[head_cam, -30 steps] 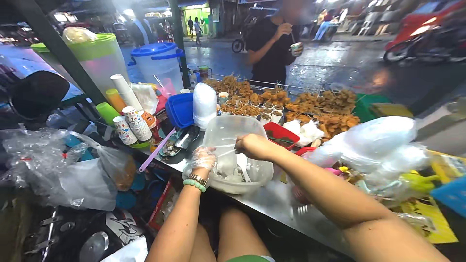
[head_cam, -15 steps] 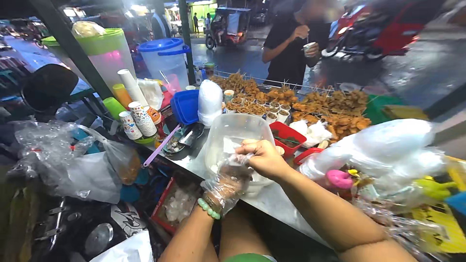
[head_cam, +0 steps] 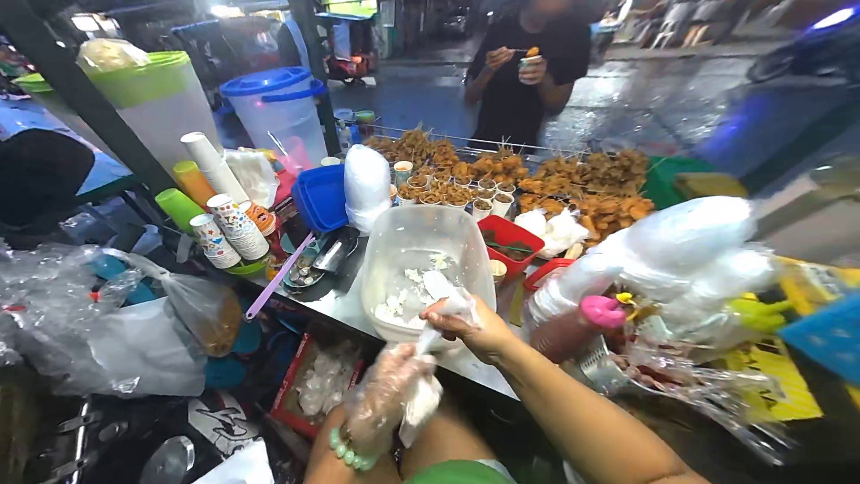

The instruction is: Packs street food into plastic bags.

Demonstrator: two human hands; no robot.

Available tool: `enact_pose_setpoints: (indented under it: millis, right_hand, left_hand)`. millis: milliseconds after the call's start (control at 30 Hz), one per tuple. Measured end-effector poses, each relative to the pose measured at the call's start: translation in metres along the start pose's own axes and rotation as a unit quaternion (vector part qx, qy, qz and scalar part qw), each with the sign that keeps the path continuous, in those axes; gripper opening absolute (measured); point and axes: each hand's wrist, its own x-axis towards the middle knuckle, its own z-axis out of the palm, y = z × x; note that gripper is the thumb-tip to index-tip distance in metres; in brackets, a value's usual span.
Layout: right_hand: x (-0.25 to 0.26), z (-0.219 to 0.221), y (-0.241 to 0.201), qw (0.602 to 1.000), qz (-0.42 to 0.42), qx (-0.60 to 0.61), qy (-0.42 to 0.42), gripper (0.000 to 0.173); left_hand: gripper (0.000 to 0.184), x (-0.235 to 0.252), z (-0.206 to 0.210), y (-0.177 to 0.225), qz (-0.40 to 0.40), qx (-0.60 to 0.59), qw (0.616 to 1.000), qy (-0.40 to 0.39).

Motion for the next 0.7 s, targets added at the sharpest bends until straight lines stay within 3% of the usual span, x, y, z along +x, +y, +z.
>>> enact_pose_setpoints:
  millis: [67,133,167,200,267,333,367,400,500,533,600,700]
  right_hand:
    - [-0.007,0.003,0.004,0.996,-0.009,0.084,0.026,0.009]
    - [-0.025,0.016,0.015,0.991,-0.034,0.125,-0.033,0.009]
    - [-0.034,0.026,0.022,0.987,-0.033,0.135,-0.087,0.007]
    - [-0.041,0.037,0.028,0.979,-0.011,0.150,-0.135,0.009]
    - [-0.045,0.048,0.032,0.968,0.055,0.197,-0.145,0.016]
    - [-0.039,0.046,0.017,0.977,0.067,0.200,-0.042,0.023]
    - [-0.034,0.040,0.007,0.985,0.042,0.165,0.002,0.023]
    - [-0.027,0.033,0.005,0.994,-0.002,0.110,0.019,0.018]
    - [-0.023,0.031,0.017,0.972,-0.210,-0.107,0.017,0.004]
    - [-0.025,0.037,0.027,0.942,-0.289,-0.173,0.007,0.006]
    - [-0.029,0.049,0.046,0.865,-0.410,-0.289,-0.011,0.007]
    - [-0.032,0.045,0.059,0.807,-0.457,-0.375,0.017,0.006]
  left_hand:
    - [0.012,0.005,-0.019,0.009,0.079,0.173,0.976,0.104]
    - [0.015,0.011,-0.028,0.024,0.137,0.300,0.919,0.216]
    - [0.014,0.010,-0.029,0.032,0.162,0.285,0.912,0.246]
    - [0.012,0.007,-0.028,0.039,0.194,0.206,0.929,0.238]
    - [0.011,-0.001,-0.036,0.046,0.235,-0.006,0.969,0.072]
    - [0.009,-0.004,-0.050,0.052,0.207,-0.022,0.971,-0.120]
    - [0.010,-0.003,-0.053,0.052,0.169,0.003,0.974,-0.154]
    - [0.012,-0.005,-0.049,0.051,0.110,0.035,0.985,-0.128]
    - [0.011,-0.001,-0.022,0.040,-0.038,0.094,0.992,0.070]
    - [0.019,0.000,-0.013,0.036,-0.057,0.084,0.985,0.138]
    - [0.056,0.001,-0.005,0.030,-0.072,0.036,0.979,0.190]
    - [0.092,-0.002,-0.011,0.020,-0.089,-0.075,0.977,0.177]
